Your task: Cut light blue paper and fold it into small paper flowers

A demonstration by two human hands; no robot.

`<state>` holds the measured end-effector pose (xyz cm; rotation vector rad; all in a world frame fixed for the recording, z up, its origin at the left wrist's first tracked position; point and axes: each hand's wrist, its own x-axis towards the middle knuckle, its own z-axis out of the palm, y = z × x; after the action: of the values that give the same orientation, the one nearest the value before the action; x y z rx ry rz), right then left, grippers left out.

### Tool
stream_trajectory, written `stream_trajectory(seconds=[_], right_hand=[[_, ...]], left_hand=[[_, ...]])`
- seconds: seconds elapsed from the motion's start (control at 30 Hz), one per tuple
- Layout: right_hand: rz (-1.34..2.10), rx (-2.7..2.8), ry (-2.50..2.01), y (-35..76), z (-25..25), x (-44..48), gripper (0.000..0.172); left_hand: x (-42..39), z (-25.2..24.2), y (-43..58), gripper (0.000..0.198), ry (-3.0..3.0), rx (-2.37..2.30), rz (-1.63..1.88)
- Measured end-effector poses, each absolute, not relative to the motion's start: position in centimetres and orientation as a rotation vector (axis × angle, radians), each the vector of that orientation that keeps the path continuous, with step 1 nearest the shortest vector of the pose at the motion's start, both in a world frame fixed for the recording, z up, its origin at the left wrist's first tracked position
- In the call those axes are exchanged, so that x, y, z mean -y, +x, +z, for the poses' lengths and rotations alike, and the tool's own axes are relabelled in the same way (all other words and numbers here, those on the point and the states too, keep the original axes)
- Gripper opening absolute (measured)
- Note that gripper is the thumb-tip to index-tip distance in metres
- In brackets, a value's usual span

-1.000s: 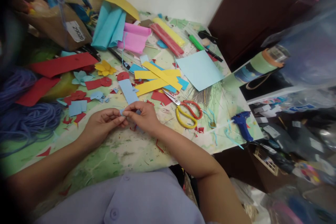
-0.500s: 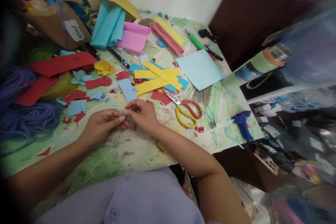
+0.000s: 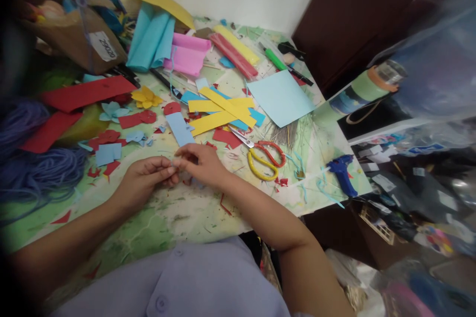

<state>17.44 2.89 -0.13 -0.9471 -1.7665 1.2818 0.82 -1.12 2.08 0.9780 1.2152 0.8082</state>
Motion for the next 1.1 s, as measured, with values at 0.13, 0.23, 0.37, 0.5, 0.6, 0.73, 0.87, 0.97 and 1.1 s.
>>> stream_trajectory(seconds=[0.13,0.23,0.37,0.5,0.6,0.73,0.87,0.97,1.1], right_hand=[[1.091,1.921,-0.983,17.4,0.2,-2.6,0.023],[0.957,1.765,-1.061,17.8,0.2,-3.0,0.021],[0.764,1.601,-1.053,18.4,0.3,-3.5,0.022],[0.529,1.948,-0.735,18.0,0.1,-3.1,0.018],[0.408,2.071,-0.646,17.8,-0.2,-2.7,0.015],[0.485,2.151,-0.701,18.1,-0.4,-2.6,0.018],[0.435,2.206,-0.698,18.1,-0.6,-2.7,0.016],[0.342,2.225,-0.677,17.9,-0.7,-2.7,0.015],[0.395,2.195,-0.746,17.6,-0.5,-2.6,0.013]], left_hand=[[1.1,2.1,0.8,0.017,0.992,-1.241,0.815],[1.1,1.7,0.5,0.016,1.001,-1.246,0.86],[1.0,1.3,0.1,0.013,0.95,-1.234,0.955],[0.8,1.5,0.2,0.014,0.875,-1.102,0.95],[0.9,1.8,0.4,0.019,0.783,-0.986,0.928],[0.9,1.9,0.4,0.018,0.757,-1.025,0.918],[0.7,1.8,0.3,0.019,0.772,-1.071,0.951],[0.5,1.8,0.3,0.017,0.756,-1.098,0.983],[0.6,1.7,0.4,0.015,0.77,-1.135,0.968]])
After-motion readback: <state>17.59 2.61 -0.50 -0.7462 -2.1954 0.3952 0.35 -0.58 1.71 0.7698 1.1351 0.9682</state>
